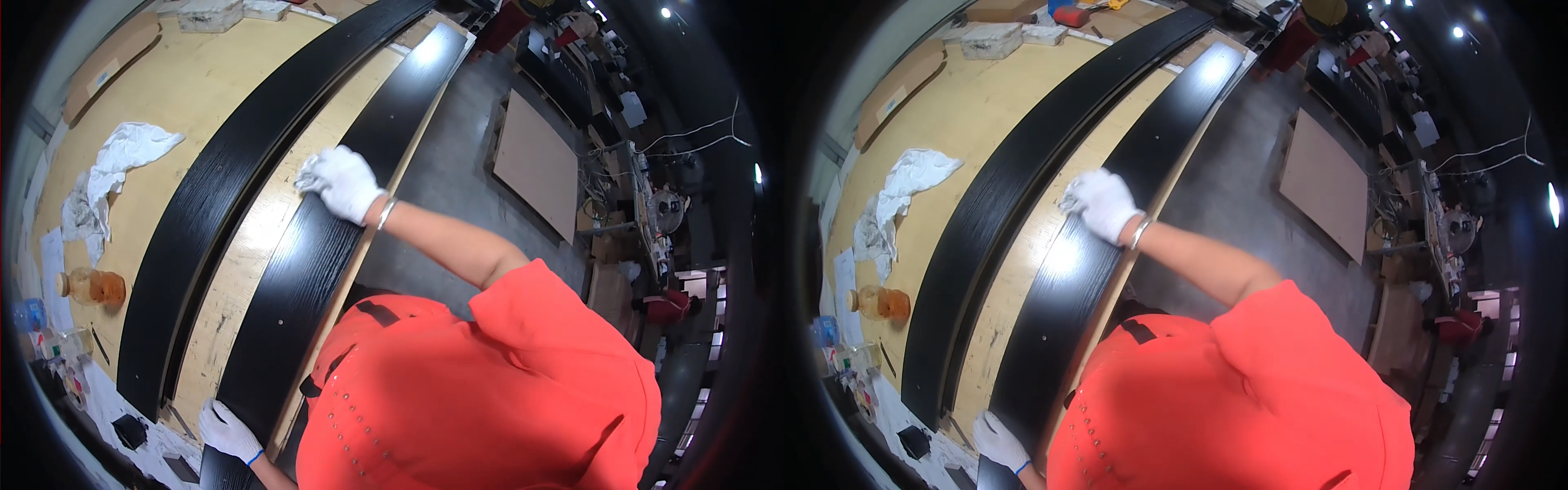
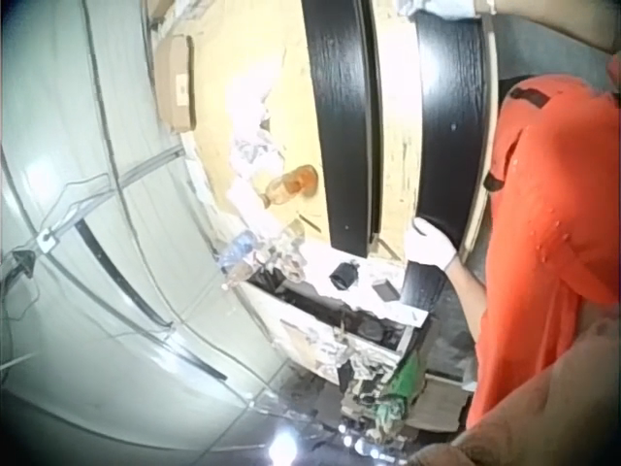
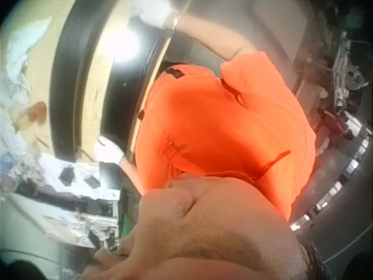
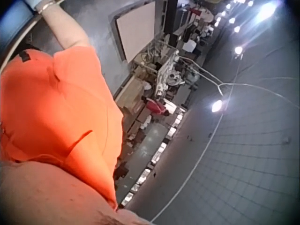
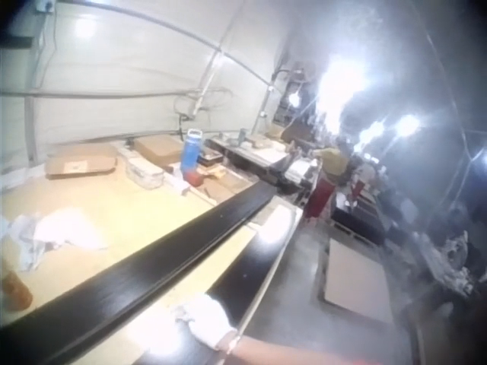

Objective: Cleaning and polishing black finished wooden furniture components with a cloth and cleaning solution.

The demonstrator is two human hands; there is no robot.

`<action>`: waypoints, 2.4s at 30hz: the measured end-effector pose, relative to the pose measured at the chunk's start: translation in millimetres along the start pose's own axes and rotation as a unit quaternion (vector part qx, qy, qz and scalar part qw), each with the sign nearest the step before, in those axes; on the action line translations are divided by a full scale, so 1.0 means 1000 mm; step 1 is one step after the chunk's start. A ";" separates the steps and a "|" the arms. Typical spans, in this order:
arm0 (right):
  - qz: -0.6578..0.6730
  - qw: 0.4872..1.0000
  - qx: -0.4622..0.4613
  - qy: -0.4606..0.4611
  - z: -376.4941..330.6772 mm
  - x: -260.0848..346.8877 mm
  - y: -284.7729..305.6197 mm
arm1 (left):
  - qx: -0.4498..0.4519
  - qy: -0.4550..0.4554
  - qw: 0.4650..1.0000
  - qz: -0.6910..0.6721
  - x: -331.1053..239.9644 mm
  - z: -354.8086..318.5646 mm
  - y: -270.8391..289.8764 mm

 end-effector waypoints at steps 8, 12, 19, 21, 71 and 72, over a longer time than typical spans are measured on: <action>-0.125 0.989 0.077 -0.037 0.008 0.010 0.011 | -0.002 0.000 1.000 0.018 0.005 -0.002 0.002; -0.261 0.942 0.168 -0.128 0.028 -0.005 0.033 | 0.028 0.023 0.999 0.026 0.021 -0.008 -0.003; 0.240 0.968 0.067 0.036 -0.038 0.073 -0.033 | -0.042 -0.071 0.993 0.078 -0.028 0.004 0.022; -0.020 0.994 0.078 -0.068 0.000 -0.017 0.024 | -0.025 -0.040 0.996 0.070 -0.035 0.005 0.029; 0.017 0.997 0.073 0.009 0.070 -0.284 0.092 | 0.137 -0.117 0.972 -0.152 -0.511 0.193 -0.163; -0.016 0.984 0.175 -0.004 0.061 -0.289 0.091 | 0.137 -0.126 0.975 -0.120 -0.512 0.191 -0.165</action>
Point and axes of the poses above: each hand's wrist, its own z-axis towards the middle knuckle, its own y-axis out of the back of the hand, x = y × z, the point moved 4 cm from there along z, towards the middle knuckle, and after that the axes turned 9 degrees about -z, right-handed, at the moved point
